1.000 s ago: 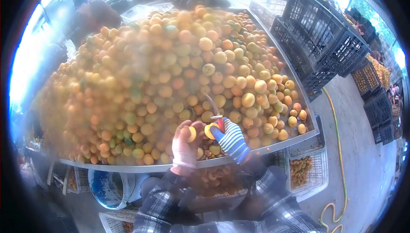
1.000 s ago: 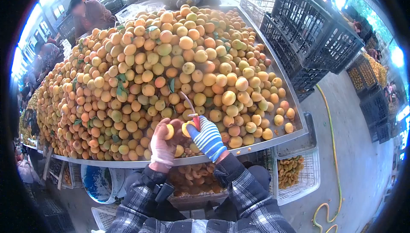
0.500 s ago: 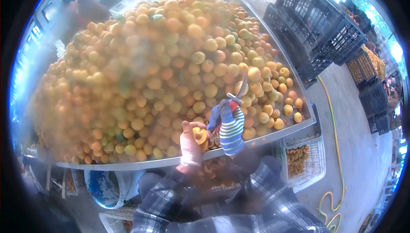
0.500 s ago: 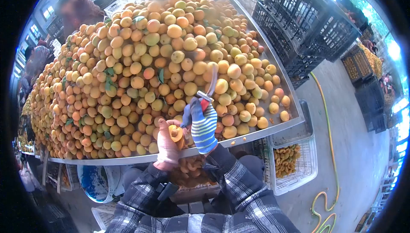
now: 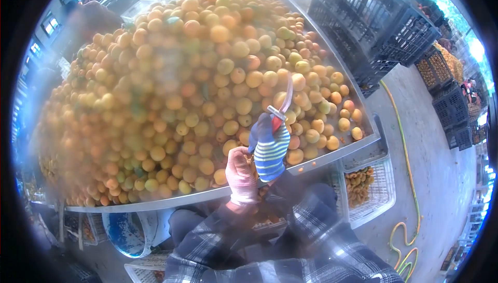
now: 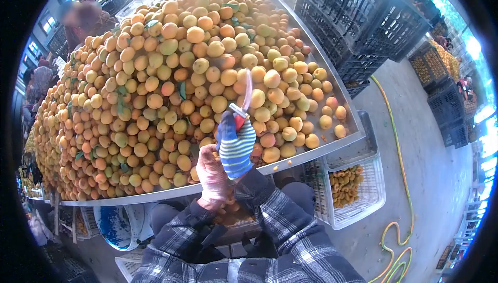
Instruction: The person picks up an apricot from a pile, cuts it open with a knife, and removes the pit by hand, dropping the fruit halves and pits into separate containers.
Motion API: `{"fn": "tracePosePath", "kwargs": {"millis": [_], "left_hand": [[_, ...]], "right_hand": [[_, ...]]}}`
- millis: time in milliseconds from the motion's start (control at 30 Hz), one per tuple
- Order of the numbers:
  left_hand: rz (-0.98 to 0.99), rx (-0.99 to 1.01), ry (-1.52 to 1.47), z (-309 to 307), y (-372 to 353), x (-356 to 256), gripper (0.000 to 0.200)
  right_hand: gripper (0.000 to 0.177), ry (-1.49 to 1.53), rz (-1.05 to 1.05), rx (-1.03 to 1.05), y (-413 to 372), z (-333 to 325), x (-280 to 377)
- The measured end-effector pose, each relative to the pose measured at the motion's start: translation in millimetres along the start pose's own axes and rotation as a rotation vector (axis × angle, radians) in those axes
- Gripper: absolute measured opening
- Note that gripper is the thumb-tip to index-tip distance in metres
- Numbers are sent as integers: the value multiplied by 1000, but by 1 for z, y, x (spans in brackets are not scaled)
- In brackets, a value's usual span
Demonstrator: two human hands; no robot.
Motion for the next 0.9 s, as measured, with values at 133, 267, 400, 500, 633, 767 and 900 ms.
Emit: {"fn": "tracePosePath", "kwargs": {"millis": [133, 267, 400, 500, 633, 767, 900], "left_hand": [[58, -54, 44, -14, 9, 10, 54], [59, -104, 79, -21, 17, 15, 56], [-140, -55, -154, -14, 18, 2, 55], [-96, -77, 13, -13, 14, -9, 57], [-42, -84, 15, -12, 14, -11, 55], [-71, -44, -22, -12, 15, 2, 54], [54, -85, 39, -10, 13, -1, 54]], "right_hand": [[27, 209, 237, -31, 3, -5, -20], [35, 279, 400, -74, -6, 1, -39], [37, 323, 395, -86, -7, 3, -39], [39, 287, 248, -61, -1, 8, -18], [31, 152, 15, 35, 0, 14, 4], [29, 40, -24, 26, -6, 14, 4], [32, -28, -32, 27, -7, 11, -7]]}}
Point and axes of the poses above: each hand's wrist, its own y-axis towards the middle knuckle, its own z-axis out of the palm, x = y × z, the point moved 8 cm from there along y, towards the middle knuckle, and after that the axes turned 11 degrees about -z, right-handed, at the moved point
